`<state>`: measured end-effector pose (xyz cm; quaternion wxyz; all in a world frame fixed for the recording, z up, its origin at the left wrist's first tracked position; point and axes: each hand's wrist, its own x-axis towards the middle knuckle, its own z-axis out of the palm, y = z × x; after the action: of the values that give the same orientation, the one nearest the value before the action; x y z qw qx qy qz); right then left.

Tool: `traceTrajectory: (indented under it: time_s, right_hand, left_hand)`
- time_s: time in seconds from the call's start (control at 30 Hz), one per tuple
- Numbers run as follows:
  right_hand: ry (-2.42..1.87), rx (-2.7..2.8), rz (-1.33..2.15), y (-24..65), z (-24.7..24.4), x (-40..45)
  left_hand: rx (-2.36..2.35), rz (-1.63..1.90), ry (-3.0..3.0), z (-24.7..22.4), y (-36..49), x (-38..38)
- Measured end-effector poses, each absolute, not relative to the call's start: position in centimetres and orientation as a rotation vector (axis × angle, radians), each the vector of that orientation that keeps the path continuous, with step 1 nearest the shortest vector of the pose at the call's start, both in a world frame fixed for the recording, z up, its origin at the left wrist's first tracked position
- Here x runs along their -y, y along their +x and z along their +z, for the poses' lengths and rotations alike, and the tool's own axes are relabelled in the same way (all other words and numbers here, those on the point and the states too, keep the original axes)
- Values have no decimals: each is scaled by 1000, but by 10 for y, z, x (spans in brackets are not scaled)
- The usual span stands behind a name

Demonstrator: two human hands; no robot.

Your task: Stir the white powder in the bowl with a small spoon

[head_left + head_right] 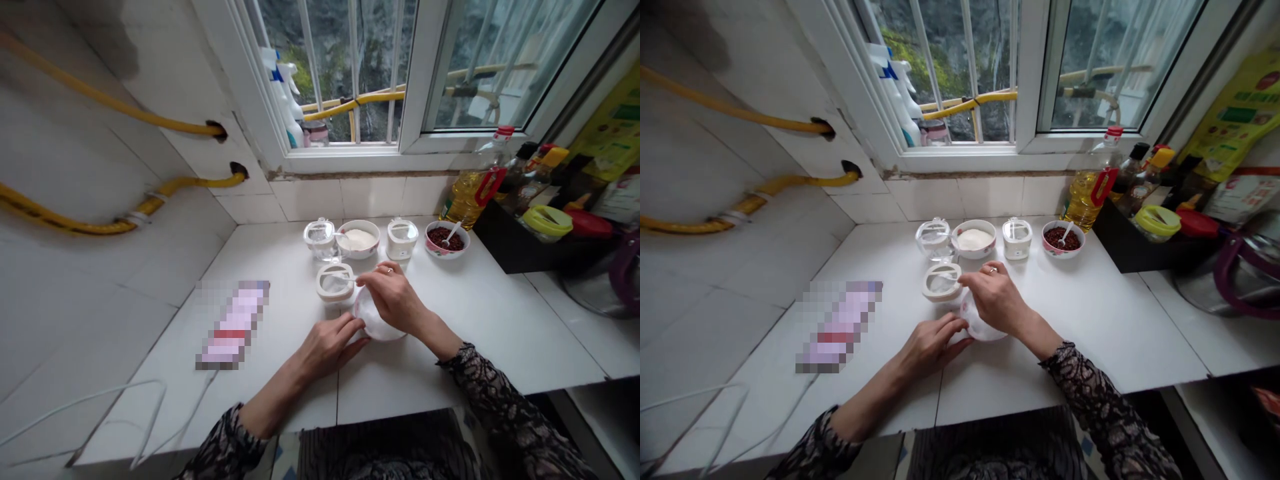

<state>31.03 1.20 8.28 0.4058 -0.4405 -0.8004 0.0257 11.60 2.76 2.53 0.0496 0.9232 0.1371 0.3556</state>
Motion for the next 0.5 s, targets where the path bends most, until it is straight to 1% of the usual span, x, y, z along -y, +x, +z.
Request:
traceTrajectory:
  time_s: [0.2,0.37,0.5]
  right_hand:
    - [-1278,1636,249,334,94,-5]
    - [-1420,1700,222,345,84,-8]
    - [-1419,1794,300,338,78,-9]
  left_hand:
    - [-408,1068,2811,26,115,-28]
    - [-395,1069,2800,27,115,-28]
    - [-393,1072,2791,28,116,-28]
